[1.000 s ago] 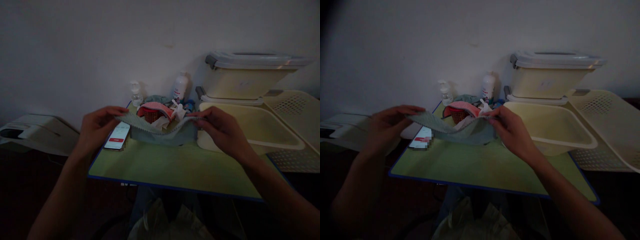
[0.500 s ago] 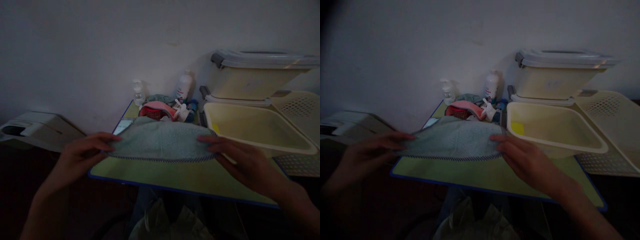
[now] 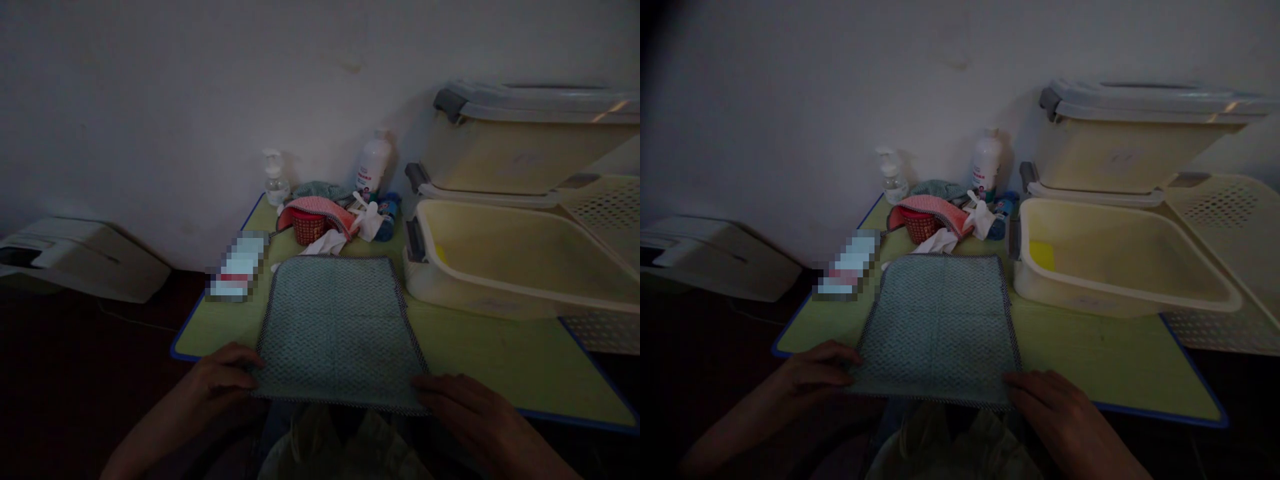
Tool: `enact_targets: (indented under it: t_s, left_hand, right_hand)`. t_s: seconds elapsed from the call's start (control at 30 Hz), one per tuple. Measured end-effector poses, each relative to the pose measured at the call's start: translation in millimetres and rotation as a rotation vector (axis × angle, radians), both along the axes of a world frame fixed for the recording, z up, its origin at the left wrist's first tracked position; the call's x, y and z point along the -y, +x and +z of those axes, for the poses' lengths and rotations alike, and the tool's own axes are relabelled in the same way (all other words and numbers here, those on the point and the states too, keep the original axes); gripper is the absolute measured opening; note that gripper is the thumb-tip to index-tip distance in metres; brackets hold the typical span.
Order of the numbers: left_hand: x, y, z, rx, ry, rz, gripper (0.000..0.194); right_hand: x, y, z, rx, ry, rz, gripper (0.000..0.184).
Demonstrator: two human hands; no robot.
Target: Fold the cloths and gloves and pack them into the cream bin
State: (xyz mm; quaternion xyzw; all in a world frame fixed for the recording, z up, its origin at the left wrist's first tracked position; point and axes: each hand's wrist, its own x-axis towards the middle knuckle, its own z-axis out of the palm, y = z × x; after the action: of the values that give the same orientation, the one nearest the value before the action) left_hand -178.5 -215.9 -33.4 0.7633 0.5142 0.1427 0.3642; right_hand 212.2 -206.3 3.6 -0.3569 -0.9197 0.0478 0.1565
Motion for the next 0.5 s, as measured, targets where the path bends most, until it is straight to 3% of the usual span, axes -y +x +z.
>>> enact_targets:
  t_s: [0.1,0.17,0.3,0.4,0.5]
  left_hand:
    - [-2,1,13.6,-0.071,0.018,-0.038,0.019]
    - [-7,5,24.5,-0.104,0.043,-0.082,0.029]
    - [-39,40,39.0,-0.136,0.209,-0.108,0.031]
    - [-71,79,28.0,-0.253,0.398,-0.092,0.037]
    - [-95,103,2.3,-0.416,0.524,-0.115,0.050]
  right_hand:
    - [-2,3,2.5,0.013,-0.029,-0.016,0.036]
    - [-7,0,10.1,0.008,-0.032,-0.021,0.032]
    - [-35,-34,20.4,-0.089,-0.036,-0.050,0.029]
    - [-69,-74,3.0,-0.145,-0.023,-0.101,0.039]
    - [-99,-101,-27.8,-0.003,-0.037,-0.142,0.049]
